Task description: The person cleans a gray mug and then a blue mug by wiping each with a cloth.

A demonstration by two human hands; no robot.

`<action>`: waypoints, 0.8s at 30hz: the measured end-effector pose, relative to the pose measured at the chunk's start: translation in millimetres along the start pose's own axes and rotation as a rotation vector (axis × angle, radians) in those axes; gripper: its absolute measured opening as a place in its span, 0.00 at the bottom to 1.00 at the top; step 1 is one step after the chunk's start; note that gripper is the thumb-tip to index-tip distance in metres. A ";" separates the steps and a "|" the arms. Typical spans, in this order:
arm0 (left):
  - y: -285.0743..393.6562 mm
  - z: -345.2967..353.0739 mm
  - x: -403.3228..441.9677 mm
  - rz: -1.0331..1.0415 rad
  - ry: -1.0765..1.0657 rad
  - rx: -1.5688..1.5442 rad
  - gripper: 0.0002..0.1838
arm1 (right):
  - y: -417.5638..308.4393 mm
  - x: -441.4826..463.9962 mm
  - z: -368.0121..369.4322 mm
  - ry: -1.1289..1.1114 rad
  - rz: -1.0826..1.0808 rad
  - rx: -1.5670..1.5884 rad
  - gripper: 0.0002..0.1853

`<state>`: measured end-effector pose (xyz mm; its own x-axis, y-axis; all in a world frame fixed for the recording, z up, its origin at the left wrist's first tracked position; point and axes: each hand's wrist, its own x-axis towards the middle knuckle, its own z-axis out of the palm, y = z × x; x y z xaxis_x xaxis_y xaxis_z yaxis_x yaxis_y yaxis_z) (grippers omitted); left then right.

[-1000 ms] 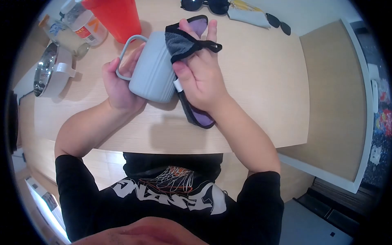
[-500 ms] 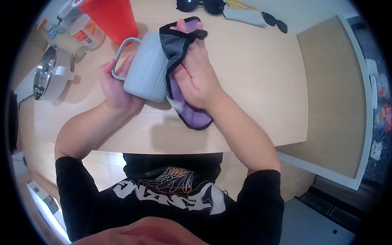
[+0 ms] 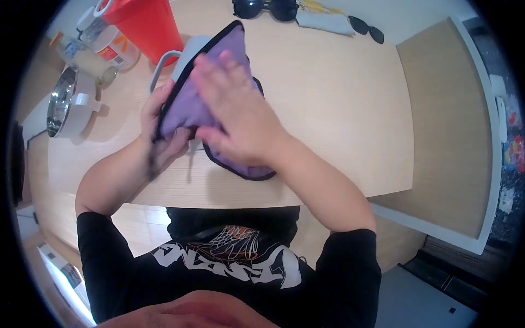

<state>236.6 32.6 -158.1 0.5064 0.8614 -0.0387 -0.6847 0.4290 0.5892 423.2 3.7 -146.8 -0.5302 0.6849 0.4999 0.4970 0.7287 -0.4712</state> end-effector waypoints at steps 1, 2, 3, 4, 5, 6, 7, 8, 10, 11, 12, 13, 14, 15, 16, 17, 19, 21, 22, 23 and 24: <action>-0.6 3.5 -0.1 0.025 -0.030 -0.013 0.30 | 10.5 2.2 -3.2 0.068 0.015 -0.003 0.41; -4.5 -2.8 -2.1 -0.080 0.089 -0.078 0.32 | 18.8 3.5 -5.7 0.134 0.028 -0.007 0.40; -3.7 -7.5 1.4 -0.075 -0.026 -0.049 0.33 | 24.1 2.1 -6.3 0.161 0.029 -0.010 0.41; -3.9 -5.7 2.7 -0.069 -0.051 -0.048 0.34 | 28.6 0.4 -6.4 0.188 0.028 -0.013 0.41; -3.8 -3.9 3.4 -0.062 -0.074 -0.047 0.34 | 30.3 -0.1 -6.3 0.214 0.025 -0.014 0.41; -3.5 -4.4 3.6 -0.055 -0.085 -0.051 0.34 | 27.3 -0.4 -2.9 0.242 0.033 0.004 0.41; -2.7 -5.4 3.6 -0.047 -0.094 -0.054 0.34 | 21.2 1.0 -2.2 0.192 0.027 -0.029 0.41; -2.1 -6.1 3.2 -0.040 -0.103 -0.056 0.34 | 12.8 3.0 -3.1 0.144 0.021 -0.061 0.40; 2.0 -6.7 -0.5 -0.092 -0.022 -0.121 0.33 | -6.7 1.8 0.6 0.008 0.020 -0.120 0.40; 7.4 -5.0 -3.6 -0.144 0.029 -0.114 0.33 | -13.5 -0.1 5.5 -0.021 -0.063 -0.187 0.40; 12.7 2.7 -4.2 -0.130 -0.012 -0.057 0.35 | -18.0 -2.6 11.1 -0.051 -0.146 -0.256 0.41; 13.5 -2.8 -3.1 -0.143 -0.021 -0.015 0.36 | -18.5 -5.0 14.6 -0.082 -0.228 -0.325 0.41; 13.2 -14.5 -2.3 -0.157 -0.031 0.026 0.36 | -14.3 -6.6 16.2 -0.050 -0.263 -0.404 0.40; 10.4 -23.3 -1.0 -0.171 -0.041 0.067 0.37 | -13.6 -5.4 13.6 -0.052 -0.212 -0.360 0.39; 5.9 -15.3 -2.9 -0.198 0.022 -0.047 0.39 | -14.3 -3.6 8.9 -0.053 -0.161 -0.315 0.38; 1.3 -7.3 -4.9 -0.217 0.089 -0.163 0.42 | -13.8 -2.6 4.7 -0.056 -0.110 -0.270 0.37; -6.4 -12.6 0.8 -0.117 -0.053 0.030 0.45 | -2.6 -0.6 -3.1 0.078 -0.023 -0.206 0.38; -2.7 -2.0 -5.0 -0.134 -0.040 0.045 0.46 | 11.3 -1.5 -9.4 0.190 0.019 -0.136 0.40; -3.5 -3.7 -4.6 -0.139 -0.057 -0.013 0.43 | 18.6 -1.6 -12.5 0.234 0.013 -0.100 0.41; -3.7 -5.8 -3.7 -0.143 -0.074 -0.070 0.40 | 24.0 -1.2 -13.7 0.277 0.006 -0.064 0.42; -3.7 -6.8 -3.3 -0.157 -0.115 -0.072 0.39 | 27.7 -1.9 -10.8 0.323 -0.026 -0.050 0.43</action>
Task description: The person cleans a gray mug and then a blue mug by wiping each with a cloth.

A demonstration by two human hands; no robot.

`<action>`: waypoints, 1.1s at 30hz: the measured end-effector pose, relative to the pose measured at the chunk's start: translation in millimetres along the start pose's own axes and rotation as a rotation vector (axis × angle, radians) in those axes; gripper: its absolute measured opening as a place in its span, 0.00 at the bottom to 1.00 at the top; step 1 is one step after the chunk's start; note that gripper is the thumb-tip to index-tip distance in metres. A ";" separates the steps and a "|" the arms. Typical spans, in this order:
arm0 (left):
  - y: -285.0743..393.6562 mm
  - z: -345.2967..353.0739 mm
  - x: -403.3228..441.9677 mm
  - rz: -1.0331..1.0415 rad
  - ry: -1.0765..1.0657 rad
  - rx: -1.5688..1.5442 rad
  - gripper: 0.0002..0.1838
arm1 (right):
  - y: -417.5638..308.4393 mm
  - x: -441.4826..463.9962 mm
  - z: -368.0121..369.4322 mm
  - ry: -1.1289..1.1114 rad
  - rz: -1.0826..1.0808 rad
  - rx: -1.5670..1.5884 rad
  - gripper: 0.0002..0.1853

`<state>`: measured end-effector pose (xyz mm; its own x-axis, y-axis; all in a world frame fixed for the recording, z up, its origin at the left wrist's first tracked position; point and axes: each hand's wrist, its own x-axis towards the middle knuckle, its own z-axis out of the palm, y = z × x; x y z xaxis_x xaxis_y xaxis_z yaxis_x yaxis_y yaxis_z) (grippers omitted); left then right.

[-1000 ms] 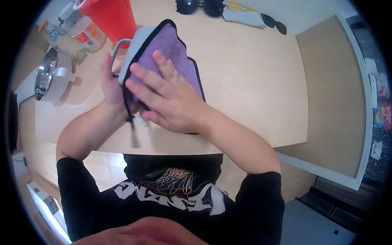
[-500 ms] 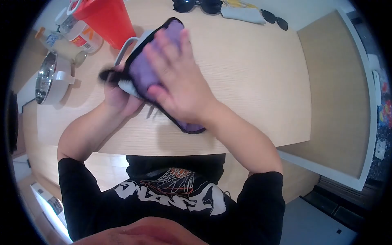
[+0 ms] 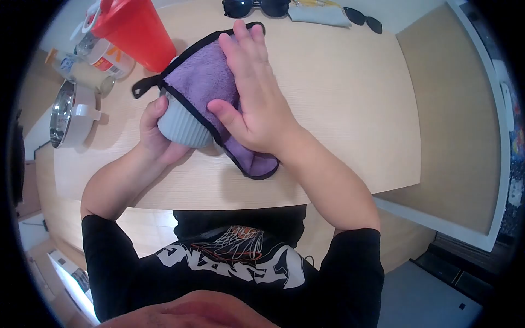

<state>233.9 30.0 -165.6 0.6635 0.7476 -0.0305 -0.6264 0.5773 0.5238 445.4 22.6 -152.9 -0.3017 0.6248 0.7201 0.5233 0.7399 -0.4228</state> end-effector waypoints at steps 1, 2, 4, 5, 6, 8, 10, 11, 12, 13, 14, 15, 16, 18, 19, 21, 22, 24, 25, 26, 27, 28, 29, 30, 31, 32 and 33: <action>-0.7 0.4 0.1 0.011 0.018 0.003 0.39 | 0.0 -2.4 3.3 0.011 0.033 0.113 0.46; -1.9 1.3 0.0 0.022 0.036 0.006 0.39 | -1.3 -4.9 7.1 0.022 0.066 0.226 0.48; -3.8 4.6 -0.3 0.029 0.069 -0.004 0.39 | -7.5 -5.8 7.3 0.023 0.127 0.306 0.50; -4.2 8.0 -0.3 0.025 0.084 -0.017 0.39 | -13.8 -3.6 3.8 0.013 0.154 0.272 0.51; -4.6 9.8 -0.5 0.021 0.099 -0.031 0.39 | -17.2 -2.5 1.7 0.003 0.181 0.238 0.52; -4.5 5.7 -3.6 -0.031 0.077 -0.026 0.39 | -15.3 -8.4 4.6 0.033 0.329 0.368 0.47; -7.4 2.1 -4.6 -0.067 0.041 0.003 0.39 | -12.6 -9.7 8.5 0.159 0.409 0.528 0.28; -8.8 3.4 -5.6 -0.081 0.034 0.001 0.40 | -13.6 -9.5 5.7 0.172 0.462 0.576 0.26; -10.5 5.3 -6.5 -0.095 0.027 -0.002 0.40 | -14.4 -8.1 -0.5 0.185 0.516 0.624 0.24; -12.0 7.1 -7.0 -0.109 0.020 -0.006 0.40 | -16.4 -5.8 -4.9 0.197 0.571 0.671 0.24; -12.6 10.3 -6.9 -0.113 0.040 0.011 0.41 | -21.0 -3.8 -4.4 0.238 0.598 0.681 0.25; -12.1 10.4 -6.3 -0.116 0.039 0.012 0.41 | -21.8 -2.3 -5.5 0.249 0.618 0.667 0.25; -11.6 10.0 -5.2 -0.118 0.039 0.011 0.40 | -22.1 -1.2 -6.3 0.260 0.639 0.652 0.25; -11.1 8.3 -4.4 -0.112 0.032 -0.001 0.39 | -17.4 -1.9 -6.7 0.291 0.642 0.589 0.23; -11.2 6.7 -4.5 -0.104 0.025 -0.010 0.38 | -14.2 -3.6 -8.3 0.368 0.635 0.590 0.22; -10.3 4.9 -3.8 -0.083 0.029 -0.018 0.37 | -10.7 -5.7 -11.5 0.518 0.619 0.593 0.20; -8.4 4.5 -2.4 -0.069 0.038 -0.019 0.36 | -18.8 2.8 -11.0 0.617 0.594 0.762 0.17; -6.0 8.4 -1.4 -0.046 0.076 -0.029 0.36 | -24.7 3.2 -14.4 0.423 0.484 1.044 0.25; -6.1 14.8 0.6 -0.039 0.104 -0.037 0.37 | -28.6 5.3 -13.3 0.244 0.376 0.849 0.28; -4.9 18.4 1.6 -0.028 0.132 -0.049 0.37 | -32.5 7.2 -12.2 0.101 0.242 0.656 0.32; -2.9 12.5 1.3 -0.102 0.112 -0.067 0.37 | -29.4 3.6 -9.9 -0.032 0.169 0.399 0.33; -2.6 10.6 2.5 -0.105 0.117 -0.089 0.37 | -26.2 0.1 -7.7 -0.142 0.066 0.121 0.35; -2.8 9.7 3.5 -0.108 0.120 -0.112 0.37 | -24.0 -1.9 -5.4 -0.222 -0.057 -0.122 0.36; -4.7 8.8 4.3 -0.108 0.074 -0.181 0.37 | -29.6 -5.0 -2.2 -0.288 -0.068 -0.285 0.37; -5.9 8.9 5.4 -0.107 0.027 -0.249 0.37 | -37.4 -6.4 1.4 -0.352 -0.079 -0.448 0.38; -6.3 11.7 4.6 -0.108 0.037 -0.265 0.38 | -47.8 -8.1 5.8 -0.400 -0.038 -0.335 0.37; -1.7 12.2 3.3 -0.150 -0.008 -0.263 0.38 | -50.2 -9.7 7.8 -0.428 -0.103 -0.296 0.38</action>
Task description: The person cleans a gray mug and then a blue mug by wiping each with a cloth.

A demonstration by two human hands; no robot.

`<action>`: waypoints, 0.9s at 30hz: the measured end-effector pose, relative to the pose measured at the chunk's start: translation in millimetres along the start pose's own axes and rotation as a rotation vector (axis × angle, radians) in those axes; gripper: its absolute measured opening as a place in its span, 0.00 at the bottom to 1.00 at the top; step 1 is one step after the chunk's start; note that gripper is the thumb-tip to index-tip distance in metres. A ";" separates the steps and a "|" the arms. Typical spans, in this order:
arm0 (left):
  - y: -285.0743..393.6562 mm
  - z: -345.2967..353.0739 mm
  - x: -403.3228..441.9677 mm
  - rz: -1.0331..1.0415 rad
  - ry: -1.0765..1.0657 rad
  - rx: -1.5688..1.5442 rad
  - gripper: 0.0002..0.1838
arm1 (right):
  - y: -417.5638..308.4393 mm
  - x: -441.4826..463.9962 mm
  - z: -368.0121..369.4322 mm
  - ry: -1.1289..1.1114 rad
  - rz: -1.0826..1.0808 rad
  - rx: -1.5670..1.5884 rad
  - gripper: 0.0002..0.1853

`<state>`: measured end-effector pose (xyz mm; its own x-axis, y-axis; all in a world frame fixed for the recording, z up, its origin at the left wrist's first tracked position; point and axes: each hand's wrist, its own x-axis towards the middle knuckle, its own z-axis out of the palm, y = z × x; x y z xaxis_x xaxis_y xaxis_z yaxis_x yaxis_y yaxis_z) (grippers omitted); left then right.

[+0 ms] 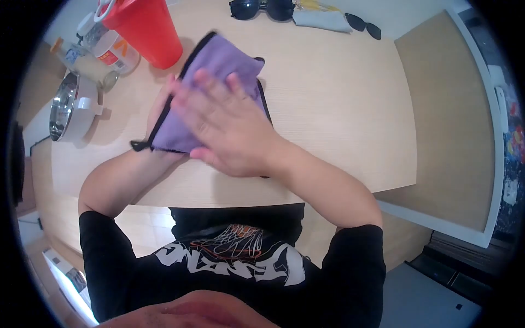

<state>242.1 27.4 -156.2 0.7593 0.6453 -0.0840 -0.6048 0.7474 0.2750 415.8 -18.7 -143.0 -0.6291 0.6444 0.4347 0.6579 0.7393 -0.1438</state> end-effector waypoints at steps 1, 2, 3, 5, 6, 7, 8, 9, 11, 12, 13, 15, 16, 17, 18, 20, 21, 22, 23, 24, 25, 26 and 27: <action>6.9 0.9 -4.1 -0.048 -0.038 0.005 0.37 | -1.4 -1.3 2.7 -0.015 -0.074 0.025 0.39; 10.3 1.3 -6.0 -0.098 -0.074 0.013 0.37 | -1.5 -3.0 4.5 -0.027 -0.146 0.051 0.42; 9.5 -1.1 -5.1 -0.074 -0.084 -0.026 0.36 | 0.1 -2.9 4.1 0.017 -0.153 0.017 0.44; 4.5 -14.2 -2.3 -0.024 -0.102 -0.105 0.34 | 8.2 -0.5 1.4 0.081 0.026 0.068 0.43; 2.7 -19.4 -1.6 0.001 -0.111 -0.147 0.33 | 14.3 1.2 -0.9 0.111 0.116 0.094 0.43; -1.1 -22.6 -4.2 0.085 -0.192 -0.044 0.30 | 23.7 2.0 -6.1 0.186 0.171 0.118 0.42; -4.9 -20.4 -7.5 0.167 -0.272 0.057 0.28 | 34.0 1.3 -4.0 0.254 0.175 0.169 0.42; -8.0 -14.6 -6.5 0.155 -0.006 0.064 0.27 | 44.1 -1.6 1.1 0.323 0.180 0.220 0.43; -8.6 2.5 -4.2 0.119 0.229 0.075 0.28 | 47.9 -2.6 2.5 0.376 0.181 0.226 0.43; -8.8 0.8 -3.4 0.122 0.173 0.083 0.29 | 43.0 -2.6 2.6 0.362 0.189 0.205 0.43; -8.8 -2.4 -2.0 0.126 0.118 0.089 0.30 | 32.5 -0.8 2.3 0.347 0.196 0.183 0.43; -4.9 -4.5 -1.4 0.124 0.120 0.104 0.33 | 10.1 1.8 -2.4 0.187 0.206 0.138 0.45; -2.1 -2.1 -1.5 0.117 0.179 0.112 0.35 | 2.2 0.6 1.9 0.157 0.158 0.119 0.46; 0.3 6.7 -0.4 0.087 0.226 0.016 0.37 | -4.5 -0.6 7.8 0.125 0.110 0.097 0.47; 2.0 11.2 -2.3 0.075 0.208 0.024 0.37 | -7.1 -1.0 10.9 0.093 0.063 0.075 0.49; 2.7 15.1 -7.0 0.049 0.171 0.040 0.37 | -4.6 -0.5 2.4 0.056 0.037 0.090 0.47; 3.5 11.1 -6.1 0.033 0.166 0.032 0.37 | -3.0 0.7 -3.2 0.042 0.031 0.096 0.46; 2.0 7.5 -4.9 0.066 0.168 0.069 0.36 | -0.7 0.5 -6.5 0.029 0.026 0.102 0.45; 0.2 3.9 -3.3 0.097 0.172 0.107 0.36 | 5.9 0.3 -6.8 0.115 0.074 0.114 0.45; -0.9 2.3 -2.0 0.128 0.175 0.144 0.35 | 15.7 1.8 -6.7 0.200 0.123 0.125 0.45; -3.3 4.3 -4.5 0.127 0.138 0.145 0.33 | 24.8 2.6 -6.7 0.286 0.173 0.135 0.45; -5.2 3.9 -5.0 0.126 0.139 0.158 0.33 | 31.9 1.0 -6.3 0.321 0.207 0.222 0.44; -6.7 3.2 -5.0 0.126 0.138 0.172 0.32 | 38.8 -1.5 -5.3 0.356 0.239 0.308 0.44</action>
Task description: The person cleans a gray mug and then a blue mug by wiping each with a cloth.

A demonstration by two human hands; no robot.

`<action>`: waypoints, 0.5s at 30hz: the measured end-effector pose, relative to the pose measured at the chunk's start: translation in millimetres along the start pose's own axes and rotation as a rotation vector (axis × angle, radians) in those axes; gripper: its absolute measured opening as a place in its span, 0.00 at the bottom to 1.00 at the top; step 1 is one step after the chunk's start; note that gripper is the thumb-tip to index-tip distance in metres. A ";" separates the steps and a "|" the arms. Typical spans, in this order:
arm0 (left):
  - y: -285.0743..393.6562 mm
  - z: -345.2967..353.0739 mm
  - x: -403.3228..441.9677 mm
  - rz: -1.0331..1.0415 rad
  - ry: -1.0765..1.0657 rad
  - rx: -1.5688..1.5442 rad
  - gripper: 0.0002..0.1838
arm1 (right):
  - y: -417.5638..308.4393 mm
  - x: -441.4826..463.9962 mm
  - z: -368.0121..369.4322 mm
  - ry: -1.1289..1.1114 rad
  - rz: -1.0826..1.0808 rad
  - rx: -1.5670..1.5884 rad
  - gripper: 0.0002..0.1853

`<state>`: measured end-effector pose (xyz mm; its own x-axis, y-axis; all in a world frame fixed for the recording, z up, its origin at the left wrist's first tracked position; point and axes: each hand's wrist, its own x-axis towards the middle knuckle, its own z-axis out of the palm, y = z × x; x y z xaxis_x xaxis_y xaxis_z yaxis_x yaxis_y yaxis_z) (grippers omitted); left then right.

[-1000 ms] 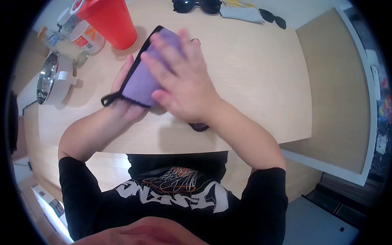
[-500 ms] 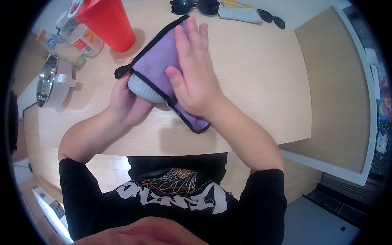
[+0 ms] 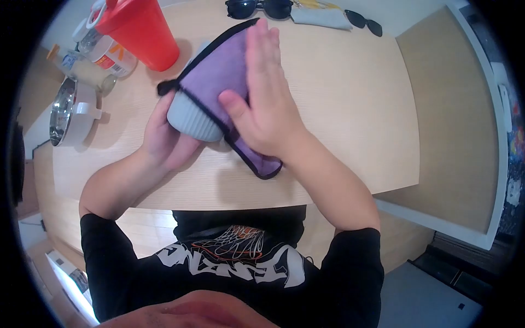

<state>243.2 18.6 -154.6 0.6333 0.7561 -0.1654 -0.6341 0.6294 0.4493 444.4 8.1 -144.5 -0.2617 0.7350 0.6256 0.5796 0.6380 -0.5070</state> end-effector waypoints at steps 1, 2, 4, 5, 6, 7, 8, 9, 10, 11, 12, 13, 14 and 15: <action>-0.9 0.2 0.3 0.002 -0.001 0.013 0.32 | 5.8 -1.2 -1.8 0.030 0.041 0.084 0.43; -1.1 3.6 1.3 0.009 -0.035 0.016 0.31 | 8.9 -2.0 -3.3 0.015 0.035 0.071 0.42; -3.7 -0.9 2.7 0.125 -0.152 0.113 0.32 | 3.6 -2.6 -1.3 0.025 0.098 0.222 0.42; -4.4 -2.7 2.9 0.184 -0.210 0.161 0.32 | 0.1 -2.4 -0.9 0.028 0.129 0.297 0.42; -3.1 -2.2 2.0 0.159 -0.185 0.203 0.33 | -1.8 -2.4 -1.5 0.025 0.120 0.288 0.42; -0.5 -0.1 0.5 0.135 -0.161 0.244 0.33 | -3.5 -2.4 -2.5 0.021 0.112 0.278 0.42; 1.2 1.4 -0.6 0.110 -0.137 0.286 0.34 | -4.6 -2.7 -3.0 0.018 0.103 0.267 0.42; 1.7 2.1 -1.3 0.111 -0.125 0.293 0.32 | -5.2 -3.2 -2.3 0.024 0.100 0.273 0.41; 2.0 2.8 -1.5 0.110 -0.111 0.299 0.30 | -5.2 -3.4 -1.1 0.028 0.098 0.281 0.40; 2.0 3.2 -1.8 0.111 -0.098 0.306 0.28 | -5.6 -3.3 -0.5 0.034 0.095 0.286 0.38; 2.1 3.5 -0.7 0.122 -0.075 0.286 0.28 | -5.9 -2.4 -0.6 0.025 0.069 0.202 0.36; 1.9 4.0 1.4 0.133 -0.052 0.266 0.27 | -6.4 -1.5 -0.8 0.018 0.044 0.118 0.35; 1.2 4.9 2.3 0.143 -0.029 0.247 0.27 | -7.5 -1.1 -0.9 0.012 0.019 0.033 0.33; 0.3 6.4 2.9 0.154 -0.006 0.249 0.28 | -9.4 -0.2 -0.2 0.030 0.007 0.024 0.31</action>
<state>247.7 19.8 -149.3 0.5407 0.8380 -0.0736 -0.5954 0.4430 0.6702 439.2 1.9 -139.8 -0.2344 0.7321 0.6396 0.5622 0.6388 -0.5252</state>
